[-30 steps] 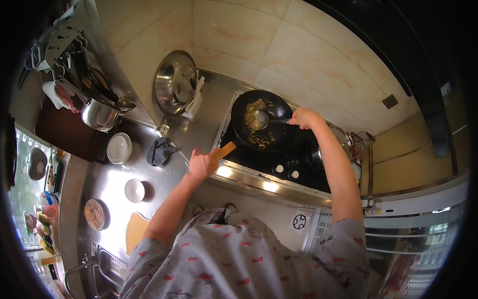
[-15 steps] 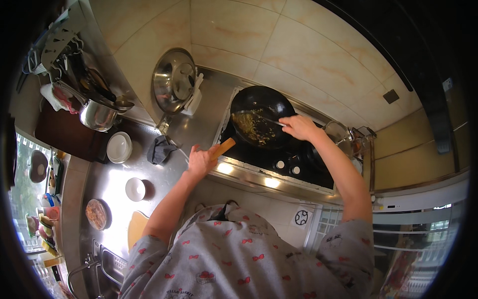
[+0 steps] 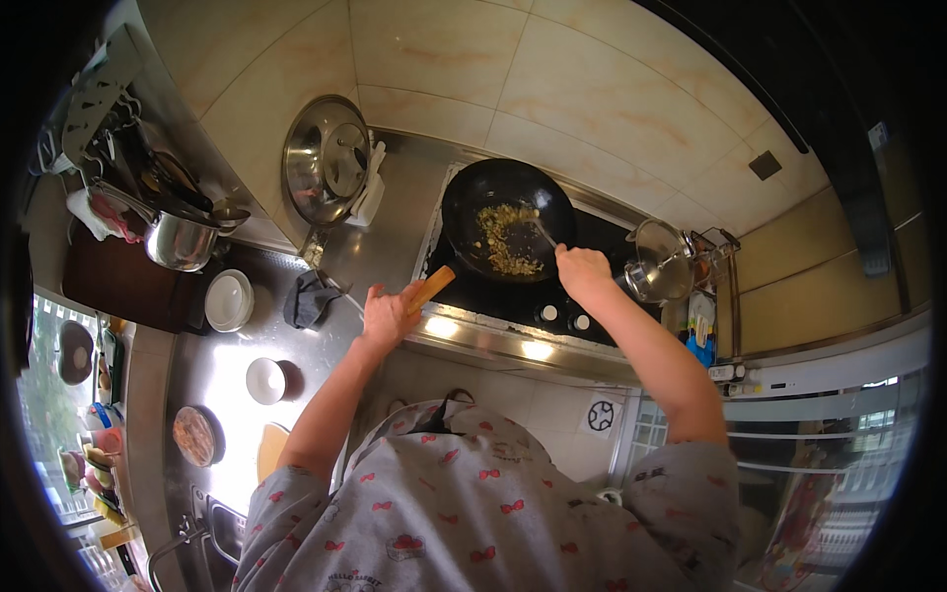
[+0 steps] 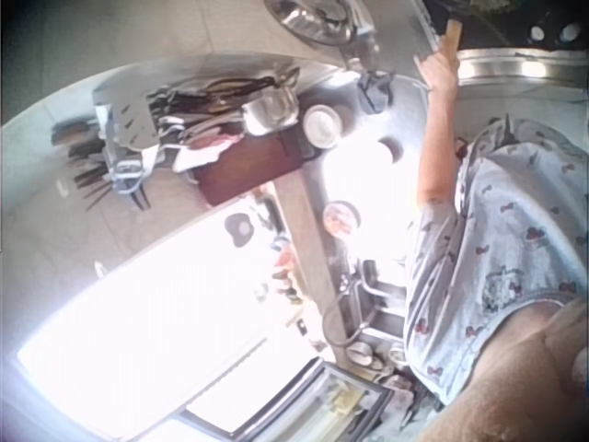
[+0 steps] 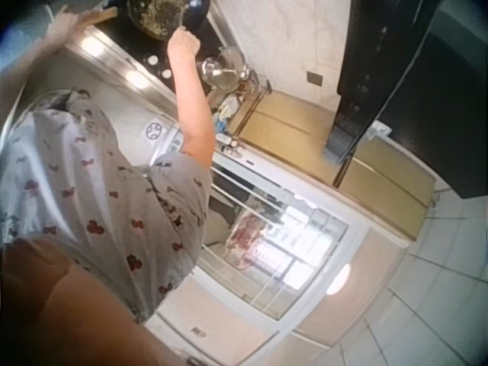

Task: The person stirs food in a wok on the stove, then transfers the cooked contents into a small bowl. They rinse the wok and utensils at the sink, wipe the countertop, and plug in a rice cooker. Finally, they carry the bowl of food to the dining table.

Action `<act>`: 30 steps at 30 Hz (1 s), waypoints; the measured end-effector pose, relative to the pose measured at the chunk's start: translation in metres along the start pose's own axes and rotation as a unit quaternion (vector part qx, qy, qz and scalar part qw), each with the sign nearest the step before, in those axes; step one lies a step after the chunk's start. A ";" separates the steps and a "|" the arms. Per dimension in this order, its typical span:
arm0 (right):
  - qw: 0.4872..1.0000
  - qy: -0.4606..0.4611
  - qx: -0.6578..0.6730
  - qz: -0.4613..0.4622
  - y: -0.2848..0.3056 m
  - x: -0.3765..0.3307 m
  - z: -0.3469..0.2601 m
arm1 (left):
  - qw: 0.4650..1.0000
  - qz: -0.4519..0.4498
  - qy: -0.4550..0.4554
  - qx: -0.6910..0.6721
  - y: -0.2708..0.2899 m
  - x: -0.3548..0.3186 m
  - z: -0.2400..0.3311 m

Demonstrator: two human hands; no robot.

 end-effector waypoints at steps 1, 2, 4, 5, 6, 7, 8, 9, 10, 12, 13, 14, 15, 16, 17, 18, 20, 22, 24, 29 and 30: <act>1.000 -0.012 0.008 0.020 -0.006 0.009 0.000 | 1.000 0.001 -0.005 -0.002 0.000 0.001 0.003; 0.999 -0.021 0.017 0.040 -0.005 0.015 -0.005 | 1.000 0.002 -0.007 -0.003 0.002 0.002 0.004; 0.998 -0.006 0.048 0.031 -0.013 0.015 -0.016 | 1.000 -0.013 -0.006 0.001 0.002 0.004 0.006; 0.998 0.014 0.058 0.014 -0.008 0.009 -0.029 | 1.000 -0.022 0.002 0.003 0.001 0.001 0.003; 0.997 0.035 0.068 -0.004 -0.001 0.000 -0.039 | 1.000 -0.021 0.005 0.007 0.002 -0.001 0.000; 0.996 0.049 0.068 -0.023 0.008 -0.013 -0.045 | 1.000 -0.021 0.007 0.010 0.002 -0.002 0.000; 0.995 0.062 0.067 -0.042 0.017 -0.026 -0.047 | 1.000 -0.020 0.007 0.012 0.002 -0.002 0.000; 0.993 0.073 0.067 -0.059 0.027 -0.036 -0.046 | 1.000 -0.024 0.009 0.013 0.003 -0.002 0.001; 0.993 0.072 0.052 -0.081 0.033 -0.045 -0.039 | 0.999 -0.029 0.009 0.013 0.003 -0.001 0.003; 0.993 0.069 0.018 -0.090 0.033 -0.049 -0.017 | 0.999 -0.030 0.010 0.014 0.004 -0.002 0.003; 0.994 0.055 -0.011 -0.090 0.023 -0.044 -0.005 | 1.000 -0.027 0.008 0.013 0.004 -0.001 0.004; 0.997 0.045 -0.013 -0.066 0.020 -0.034 -0.001 | 1.000 -0.024 0.006 0.012 0.005 -0.001 0.005; 0.998 0.036 -0.016 -0.042 0.016 -0.022 0.002 | 1.000 -0.025 0.008 0.011 0.005 0.000 0.004; 0.999 0.030 -0.018 -0.017 0.012 -0.007 0.003 | 1.000 -0.025 0.013 0.012 0.005 -0.001 0.002; 1.000 0.010 -0.017 0.002 0.005 0.005 0.007 | 1.000 -0.026 0.010 0.010 0.004 0.001 0.005; 1.000 -0.011 -0.014 0.020 0.000 0.015 0.006 | 1.000 -0.018 0.004 0.007 0.005 0.001 0.007; 0.999 -0.011 -0.002 0.045 -0.001 0.028 -0.009 | 1.000 0.003 -0.001 0.001 0.009 0.002 0.006; 0.999 0.011 0.030 0.023 -0.001 0.023 -0.022 | 1.000 0.001 -0.002 0.001 0.009 0.002 0.006; 0.998 0.042 0.036 -0.005 0.007 0.008 -0.029 | 1.000 -0.002 0.007 0.004 0.005 -0.001 0.003; 0.991 0.114 -0.036 -0.054 0.065 -0.020 -0.005 | 1.000 -0.007 0.015 0.003 0.002 0.000 0.004; 0.991 0.118 -0.040 -0.052 0.074 -0.024 0.000 | 1.000 -0.006 0.015 0.001 0.002 0.000 0.004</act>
Point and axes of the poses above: each hand's wrist, its own x-axis towards the middle knuckle, its own y-axis out of the back of the hand, z = x × y, the point moved 9 cm from there along x, towards the middle knuckle, and after that the axes turned 3 degrees about x, right-handed, at the moved point
